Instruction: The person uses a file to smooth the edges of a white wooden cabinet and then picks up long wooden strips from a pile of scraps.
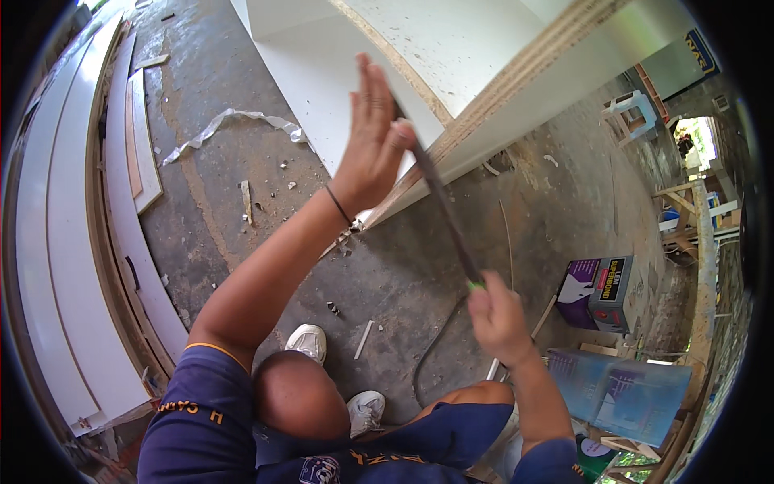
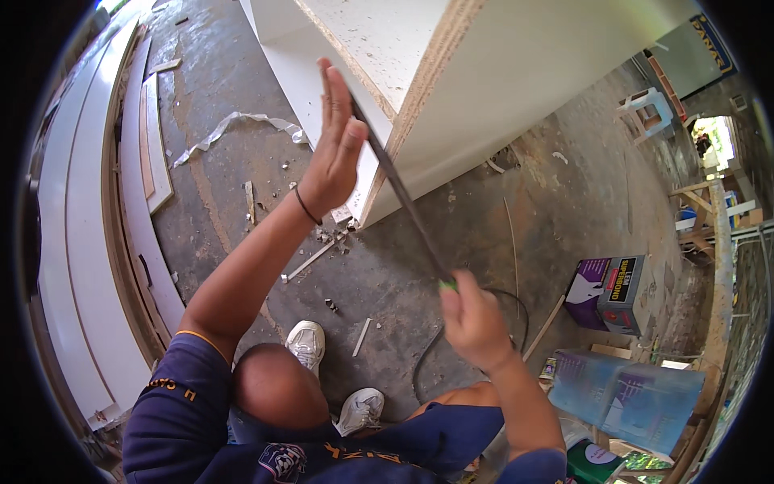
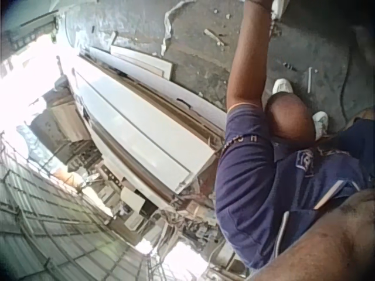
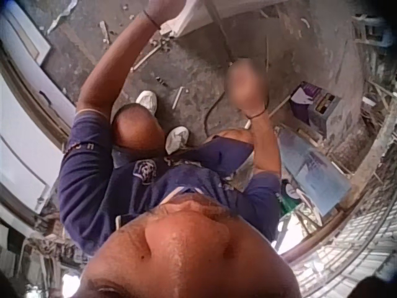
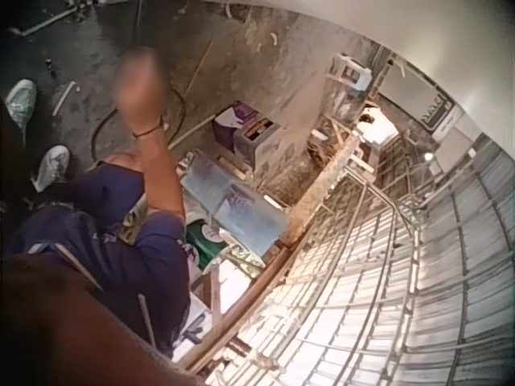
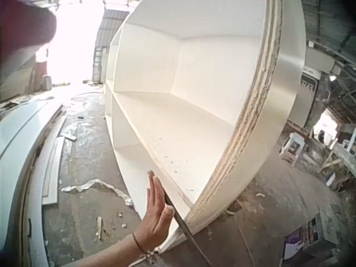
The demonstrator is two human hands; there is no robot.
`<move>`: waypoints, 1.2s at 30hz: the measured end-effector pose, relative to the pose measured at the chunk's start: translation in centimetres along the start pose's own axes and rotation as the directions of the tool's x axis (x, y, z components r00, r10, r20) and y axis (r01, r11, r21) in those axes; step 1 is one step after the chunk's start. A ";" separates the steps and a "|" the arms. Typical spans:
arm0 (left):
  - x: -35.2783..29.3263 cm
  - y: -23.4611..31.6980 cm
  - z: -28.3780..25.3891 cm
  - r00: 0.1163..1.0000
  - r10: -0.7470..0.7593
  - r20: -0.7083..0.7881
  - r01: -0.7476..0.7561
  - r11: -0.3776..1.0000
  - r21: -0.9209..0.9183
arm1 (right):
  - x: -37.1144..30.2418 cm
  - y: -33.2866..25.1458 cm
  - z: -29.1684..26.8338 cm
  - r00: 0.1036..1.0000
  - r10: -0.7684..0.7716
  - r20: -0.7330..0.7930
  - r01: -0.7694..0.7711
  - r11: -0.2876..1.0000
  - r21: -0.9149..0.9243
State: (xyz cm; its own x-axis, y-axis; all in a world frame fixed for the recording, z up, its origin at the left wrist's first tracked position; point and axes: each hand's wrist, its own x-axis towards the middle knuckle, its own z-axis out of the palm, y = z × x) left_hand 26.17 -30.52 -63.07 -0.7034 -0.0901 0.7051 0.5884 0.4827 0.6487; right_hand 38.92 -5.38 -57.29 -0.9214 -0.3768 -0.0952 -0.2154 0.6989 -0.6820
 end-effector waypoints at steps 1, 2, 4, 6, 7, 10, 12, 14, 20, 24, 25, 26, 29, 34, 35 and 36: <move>-0.4 -1.4 0.1 0.994 -0.105 0.028 0.104 0.994 0.028 | 1.8 0.6 1.4 0.999 -0.046 -0.020 0.046 0.999 -0.007; -0.9 -3.1 0.4 0.980 -0.197 0.037 0.196 0.980 0.030 | 3.1 1.0 2.7 0.995 -0.088 -0.043 0.088 0.996 -0.019; -1.9 -6.2 -0.9 0.921 -0.383 0.073 0.374 0.921 0.113 | 5.8 2.2 6.2 0.985 -0.160 -0.066 0.156 0.986 -0.062; -2.7 -7.9 -1.2 0.874 -0.474 0.106 0.451 0.873 0.185 | 6.9 3.5 7.6 0.984 -0.164 -0.065 0.161 0.986 -0.047; -3.0 -8.4 -1.6 0.875 -0.462 0.143 0.438 0.883 0.168 | 7.4 3.6 8.2 0.983 -0.175 -0.046 0.173 0.984 -0.039; -4.6 -6.6 -2.4 0.927 -0.324 0.187 0.297 0.942 0.158 | 4.0 2.4 6.7 0.998 -0.056 -0.025 0.056 0.998 -0.017; -5.8 -4.6 -1.9 0.932 -0.278 0.233 0.246 0.957 0.154 | 1.7 3.0 5.8 1.000 -0.019 -0.014 0.019 1.000 -0.005; -7.2 -3.8 0.0 0.919 -0.298 0.259 0.280 0.954 0.105 | 0.9 5.3 5.9 1.000 0.007 0.027 -0.007 1.000 -0.022; -13.6 -10.3 0.3 0.781 -0.601 0.170 0.613 0.790 -0.025 | 5.1 5.0 7.4 0.986 -0.036 0.161 0.065 0.982 -0.180; -21.1 -11.5 -0.9 0.797 -0.590 0.126 0.598 0.801 -0.034 | 6.5 2.4 4.8 0.937 -0.065 0.344 0.247 0.818 -0.519; -22.8 -11.2 -1.2 0.788 -0.604 0.119 0.612 0.790 -0.038 | 6.9 1.1 4.2 0.899 -0.028 0.437 0.328 0.704 -0.631; -24.4 -10.8 -1.5 0.821 -0.541 0.182 0.551 0.835 -0.007 | 7.5 -0.3 3.9 0.893 -0.020 0.450 0.336 0.697 -0.634; -27.4 -10.3 -1.9 0.838 -0.465 0.285 0.479 0.878 0.025 | 9.8 -4.3 4.8 0.756 -0.033 0.654 0.615 0.378 -0.692; -27.3 -10.9 0.6 0.824 -0.435 0.362 0.397 0.900 0.177 | 14.8 -9.0 11.2 0.571 0.065 0.819 0.817 0.061 -0.574; -26.9 -11.6 1.1 0.815 -0.450 0.364 0.396 0.892 0.217 | 15.9 -9.0 12.5 0.570 0.191 0.799 0.810 0.031 -0.586; -26.6 -12.5 1.8 0.814 -0.450 0.368 0.388 0.892 0.233 | 16.9 -8.7 13.3 0.571 0.199 0.797 0.809 0.027 -0.587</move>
State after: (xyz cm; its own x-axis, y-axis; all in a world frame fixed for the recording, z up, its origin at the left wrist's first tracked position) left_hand 36.79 -32.62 -90.42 -0.9839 0.0296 0.1764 0.1588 0.5982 0.7854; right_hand 29.49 -25.91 -62.61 -0.3113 -0.5606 -0.7673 -0.9412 0.0704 0.3304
